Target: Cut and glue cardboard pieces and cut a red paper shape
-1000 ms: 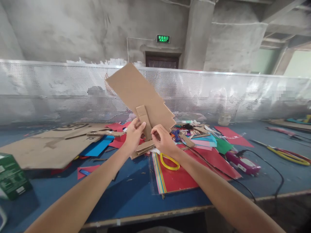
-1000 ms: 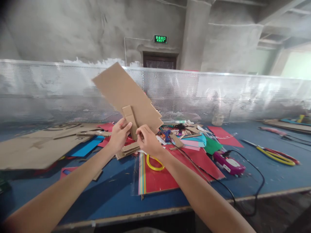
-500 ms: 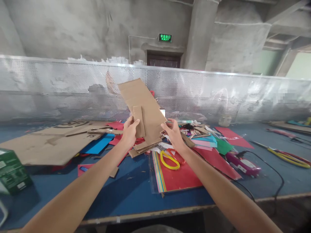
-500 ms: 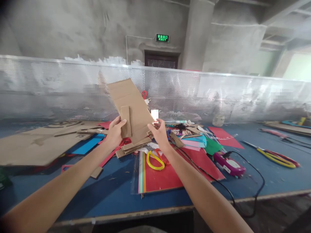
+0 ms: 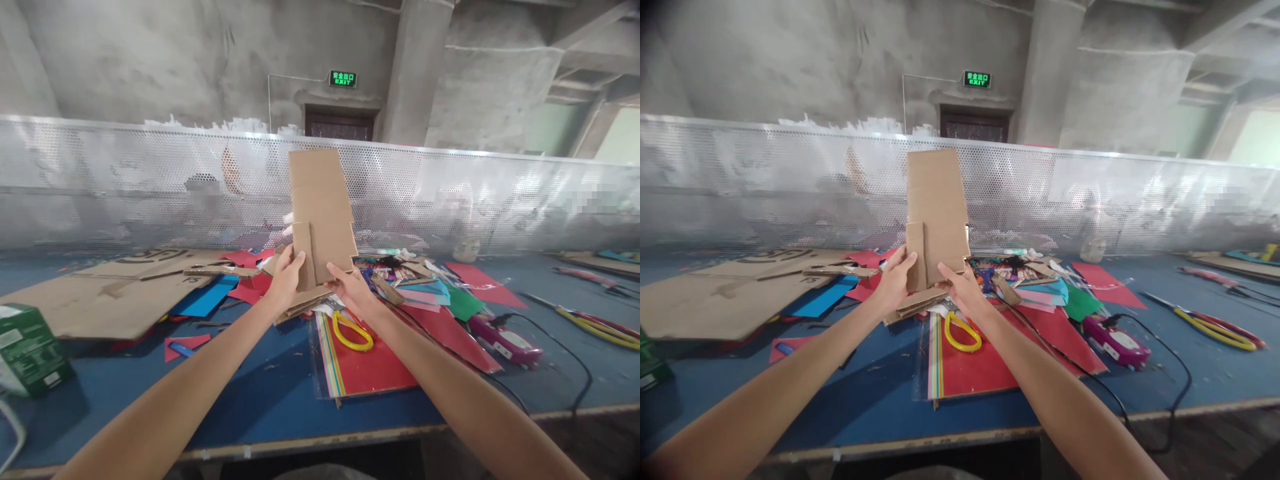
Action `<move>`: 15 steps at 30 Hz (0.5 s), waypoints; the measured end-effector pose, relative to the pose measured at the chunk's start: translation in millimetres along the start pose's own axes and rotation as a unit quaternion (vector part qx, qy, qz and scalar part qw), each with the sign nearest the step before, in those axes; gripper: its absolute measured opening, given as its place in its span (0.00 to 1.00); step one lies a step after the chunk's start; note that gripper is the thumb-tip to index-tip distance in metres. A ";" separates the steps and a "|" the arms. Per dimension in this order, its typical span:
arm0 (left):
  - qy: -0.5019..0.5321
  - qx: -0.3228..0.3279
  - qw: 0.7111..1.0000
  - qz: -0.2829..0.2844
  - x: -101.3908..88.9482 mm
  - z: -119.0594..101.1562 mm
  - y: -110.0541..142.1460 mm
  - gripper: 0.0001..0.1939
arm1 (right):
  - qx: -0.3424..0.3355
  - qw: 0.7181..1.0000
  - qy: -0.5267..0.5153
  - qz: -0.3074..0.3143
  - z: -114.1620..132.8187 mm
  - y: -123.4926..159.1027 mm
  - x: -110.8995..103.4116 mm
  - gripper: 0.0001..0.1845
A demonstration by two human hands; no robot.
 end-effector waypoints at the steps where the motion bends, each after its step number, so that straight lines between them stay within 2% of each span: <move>1: 0.009 -0.010 1.000 -0.007 2.0 2.6 1.8 0.19 | 0.007 1.000 -0.003 -0.001 -0.3 0.4 -0.2 0.22; 6: 0.038 0.005 0.998 -0.044 8.8 6.0 6.6 0.16 | 0.028 0.997 0.010 0.067 -5.8 9.3 11.0 0.26; 9: 0.043 0.007 0.998 -0.042 10.5 6.1 6.7 0.16 | 0.013 0.997 0.055 0.050 -7.1 11.6 13.6 0.28; 12: 0.043 -0.015 0.999 -0.023 6.8 3.6 4.1 0.16 | -0.010 0.997 0.077 0.019 -2.1 7.8 10.1 0.26; 15: 0.047 -0.061 0.996 0.036 -1.0 0.3 0.3 0.20 | -0.024 0.996 0.090 0.012 6.2 2.5 4.9 0.25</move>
Point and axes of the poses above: each hand's wrist, its own y-axis away from the middle knuckle, its own x-axis out of the palm, z = x × y, the point moved 4 cm from there along -y, towards the middle knuckle, and after that the axes turned 7 degrees about -y, right-handed, at the moved point
